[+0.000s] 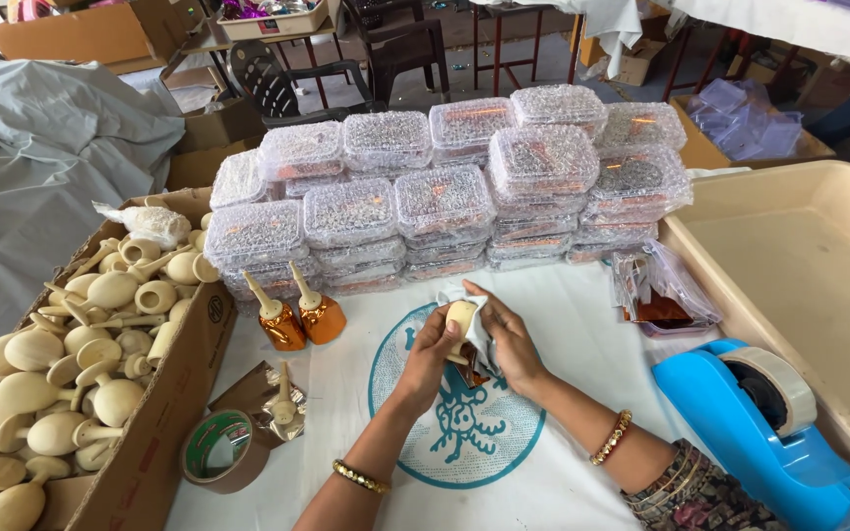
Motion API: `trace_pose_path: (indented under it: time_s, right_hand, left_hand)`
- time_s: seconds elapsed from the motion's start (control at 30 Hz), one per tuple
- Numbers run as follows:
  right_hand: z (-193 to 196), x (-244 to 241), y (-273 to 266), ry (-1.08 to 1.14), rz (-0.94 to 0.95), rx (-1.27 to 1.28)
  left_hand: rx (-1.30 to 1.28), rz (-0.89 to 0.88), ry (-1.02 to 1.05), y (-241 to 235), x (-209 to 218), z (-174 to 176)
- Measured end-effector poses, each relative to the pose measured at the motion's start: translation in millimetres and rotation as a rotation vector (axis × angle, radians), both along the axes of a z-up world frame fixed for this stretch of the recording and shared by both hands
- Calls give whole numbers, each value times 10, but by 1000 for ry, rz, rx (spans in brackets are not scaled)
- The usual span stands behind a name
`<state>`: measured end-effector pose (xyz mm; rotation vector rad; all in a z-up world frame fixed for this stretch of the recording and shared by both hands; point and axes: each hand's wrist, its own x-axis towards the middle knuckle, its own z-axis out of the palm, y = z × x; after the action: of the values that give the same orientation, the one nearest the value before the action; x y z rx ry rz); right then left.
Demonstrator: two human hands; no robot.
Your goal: The person wraps small wooden objects with shiny orange foil, then wipes them with a white cloth. They handle multiple wooden items from a cardboard box and place the wrapped items on the table.
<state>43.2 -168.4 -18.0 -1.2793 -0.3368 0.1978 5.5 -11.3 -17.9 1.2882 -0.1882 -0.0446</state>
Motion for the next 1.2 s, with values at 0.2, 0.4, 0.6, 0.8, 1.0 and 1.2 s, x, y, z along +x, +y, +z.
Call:
trace_pose_path:
  time_s: [0.2,0.4,0.6,0.8,1.0,1.2]
  right_hand:
    - [509,-108,-150,-961,-598,-685]
    - [302,-181,-55,-918,-290,-1048]
    - [159,-266,53,-880,-64,-928]
    - [163,29,-191,-915,-263,-911]
    - [823,459,-1142,-912,-558,-1478]
    - [792,610,-1717,-1161,-551,-2114]
  left_hand:
    - [-129,92,112,72,-1,99]
    - [-240,212,159,96,95,-87]
    - [-227,418,153,152,207,-308]
    - [-218,509,96,198,192,-175]
    - [-144,488,163,135,114,-88]
    - [-162,449,148,79,126,-121]
